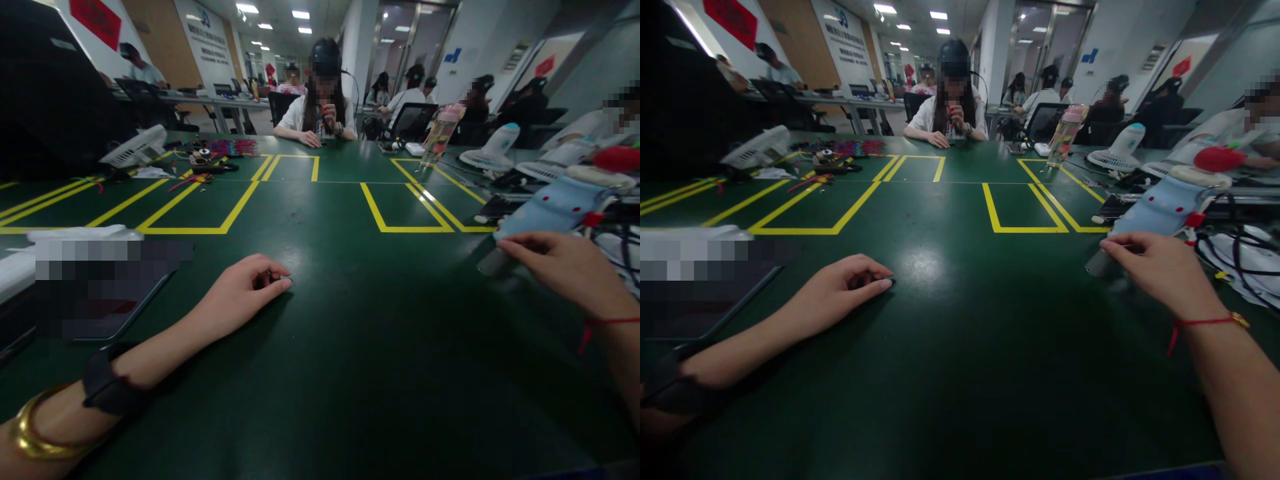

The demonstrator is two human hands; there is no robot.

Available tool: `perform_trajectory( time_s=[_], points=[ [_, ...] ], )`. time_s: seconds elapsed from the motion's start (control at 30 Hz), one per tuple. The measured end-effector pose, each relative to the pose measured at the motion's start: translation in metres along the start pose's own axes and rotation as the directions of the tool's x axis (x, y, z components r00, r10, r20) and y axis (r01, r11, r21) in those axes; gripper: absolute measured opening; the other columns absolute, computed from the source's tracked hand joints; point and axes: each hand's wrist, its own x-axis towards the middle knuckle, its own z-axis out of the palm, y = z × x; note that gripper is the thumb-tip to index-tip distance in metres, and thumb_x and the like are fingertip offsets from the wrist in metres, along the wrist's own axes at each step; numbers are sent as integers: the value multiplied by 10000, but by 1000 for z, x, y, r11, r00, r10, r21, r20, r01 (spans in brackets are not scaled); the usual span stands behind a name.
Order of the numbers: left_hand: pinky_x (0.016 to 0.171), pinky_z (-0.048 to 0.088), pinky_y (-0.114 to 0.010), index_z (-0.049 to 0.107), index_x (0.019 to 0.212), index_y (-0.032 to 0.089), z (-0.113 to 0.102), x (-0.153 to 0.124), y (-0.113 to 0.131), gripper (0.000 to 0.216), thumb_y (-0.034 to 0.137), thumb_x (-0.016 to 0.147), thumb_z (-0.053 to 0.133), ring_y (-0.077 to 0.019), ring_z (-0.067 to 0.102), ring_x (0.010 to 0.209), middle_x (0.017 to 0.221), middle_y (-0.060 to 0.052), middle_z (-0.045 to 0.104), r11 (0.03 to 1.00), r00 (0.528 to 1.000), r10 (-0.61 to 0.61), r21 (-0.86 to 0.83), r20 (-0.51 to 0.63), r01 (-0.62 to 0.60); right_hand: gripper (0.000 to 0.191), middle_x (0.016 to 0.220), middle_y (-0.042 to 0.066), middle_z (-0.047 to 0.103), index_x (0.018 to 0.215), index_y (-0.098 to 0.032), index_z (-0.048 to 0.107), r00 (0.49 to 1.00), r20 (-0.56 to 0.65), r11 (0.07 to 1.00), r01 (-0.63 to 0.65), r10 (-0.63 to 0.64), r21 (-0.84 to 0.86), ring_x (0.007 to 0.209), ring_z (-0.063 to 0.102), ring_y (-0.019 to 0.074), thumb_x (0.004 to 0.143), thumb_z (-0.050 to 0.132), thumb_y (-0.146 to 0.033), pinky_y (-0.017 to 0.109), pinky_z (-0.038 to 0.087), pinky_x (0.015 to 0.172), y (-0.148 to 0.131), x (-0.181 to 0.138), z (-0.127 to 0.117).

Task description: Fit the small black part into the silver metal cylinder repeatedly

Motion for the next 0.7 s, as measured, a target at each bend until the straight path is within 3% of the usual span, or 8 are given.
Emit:
perform_trajectory(
  time_s=[0.43, 0.57, 0.7],
  points=[
    [616, 439, -288, 666, 996, 245, -2, -2, 1, 319, 506, 841, 570, -159, 554, 710, 864, -10, 612, 999, 1000, -12, -43, -1, 12, 355, 845, 41, 677, 963, -248, 703, 993, -20, 993, -117, 117, -11, 740, 565, 171, 763, 579, -514, 291, 383, 659, 5, 3, -5],
    [614, 438, -284, 667, 991, 250, -1, -2, 0, 310, 504, 841, 573, -156, 550, 706, 852, -3, 613, 999, 1000, -9, -46, 0, 9, 369, 857, 17, 681, 966, -295, 710, 992, 37, 992, -120, 118, 40, 751, 582, 180, 704, 625, -541, 307, 394, 684, 9, 5, -4],
    [618, 440, -289, 665, 995, 251, -2, -2, -1, 316, 510, 842, 569, -160, 552, 712, 870, -8, 610, 999, 1000, -9, -31, 5, 9, 415, 828, 17, 676, 924, -278, 708, 988, -22, 981, -150, 153, 122, 757, 594, 193, 652, 642, -584, 321, 412, 680, 12, 6, 0]
  ],
)
